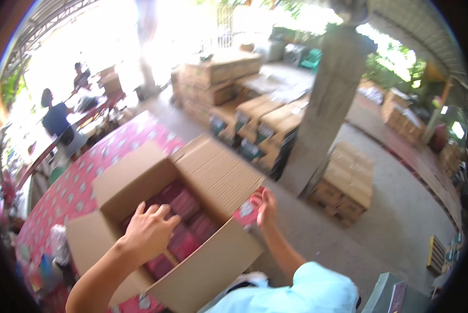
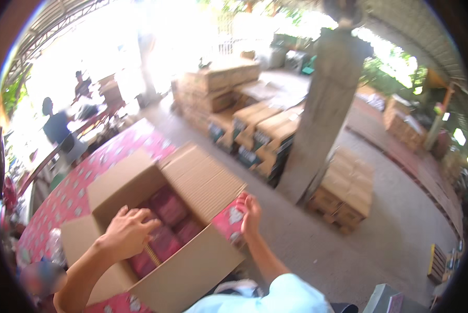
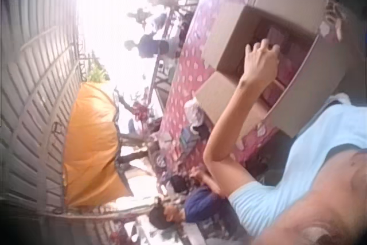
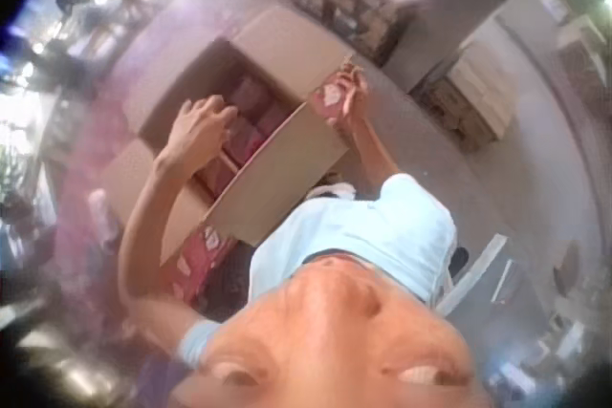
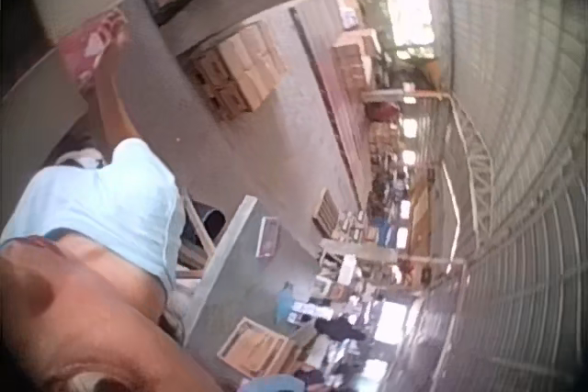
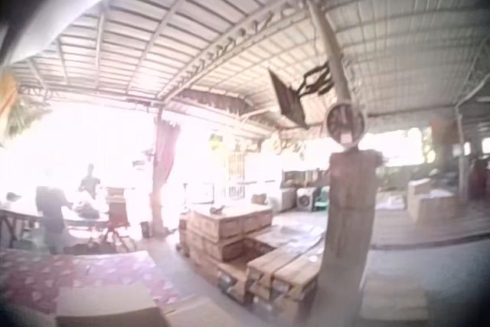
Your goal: The person picks up stacks of purple notebooks from a table and places them into a cardboard box.
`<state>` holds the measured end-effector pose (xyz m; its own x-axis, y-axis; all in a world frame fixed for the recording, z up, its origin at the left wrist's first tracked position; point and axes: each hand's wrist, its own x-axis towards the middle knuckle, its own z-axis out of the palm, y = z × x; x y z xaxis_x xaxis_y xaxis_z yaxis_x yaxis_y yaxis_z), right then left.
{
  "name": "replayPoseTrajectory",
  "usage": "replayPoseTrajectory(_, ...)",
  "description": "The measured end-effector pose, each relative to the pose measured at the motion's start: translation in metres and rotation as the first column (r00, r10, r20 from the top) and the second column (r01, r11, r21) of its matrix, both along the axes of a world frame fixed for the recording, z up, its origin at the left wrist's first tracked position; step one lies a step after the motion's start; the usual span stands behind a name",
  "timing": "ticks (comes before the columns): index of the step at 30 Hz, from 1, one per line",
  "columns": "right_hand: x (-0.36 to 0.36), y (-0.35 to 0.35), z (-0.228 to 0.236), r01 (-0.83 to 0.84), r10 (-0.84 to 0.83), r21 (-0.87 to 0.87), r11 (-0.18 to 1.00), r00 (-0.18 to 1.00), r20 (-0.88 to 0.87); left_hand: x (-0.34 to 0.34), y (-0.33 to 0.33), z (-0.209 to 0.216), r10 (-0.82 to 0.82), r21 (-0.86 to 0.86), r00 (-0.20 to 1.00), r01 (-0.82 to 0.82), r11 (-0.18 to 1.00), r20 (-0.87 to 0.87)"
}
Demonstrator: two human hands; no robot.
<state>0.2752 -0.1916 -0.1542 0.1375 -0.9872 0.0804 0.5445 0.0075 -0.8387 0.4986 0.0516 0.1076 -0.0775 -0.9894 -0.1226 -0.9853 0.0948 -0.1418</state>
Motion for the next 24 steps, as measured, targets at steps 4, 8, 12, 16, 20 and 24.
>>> replayPoseTrajectory(4, -0.031, 0.031, 0.098, 0.059, -0.190, -0.614, 0.787, 0.970, -0.150, 0.015, -0.057, -0.100, -0.151, 0.179, 0.988, 0.152, 0.972, -0.021)
replayPoseTrajectory(8, -0.024, 0.078, 0.168, -0.555, -0.079, -0.809, 0.194, 0.813, -0.577, 0.006, -0.065, -0.176, -0.326, 0.166, 0.920, 0.364, 0.916, -0.217)
replayPoseTrajectory(12, 0.003, 0.108, 0.137, -0.738, -0.212, -0.670, 0.078, 0.644, -0.735, 0.001, -0.064, -0.181, -0.105, 0.411, 0.945, 0.233, 0.881, -0.311)
replayPoseTrajectory(16, 0.005, 0.124, 0.141, -0.747, -0.232, -0.643, 0.167, 0.604, -0.762, 0.013, -0.066, -0.190, 0.030, 0.558, 0.973, 0.107, 0.823, -0.231)
replayPoseTrajectory(20, 0.002, 0.124, 0.137, -0.762, -0.230, -0.621, 0.182, 0.581, -0.781, -0.005, -0.068, -0.157, 0.025, 0.618, 0.978, 0.112, 0.778, -0.208)
replayPoseTrajectory(24, -0.004, 0.125, 0.149, -0.820, -0.230, -0.557, 0.131, 0.522, -0.821, -0.003, -0.062, -0.166, 0.091, 0.588, 0.966, 0.071, 0.805, -0.241)
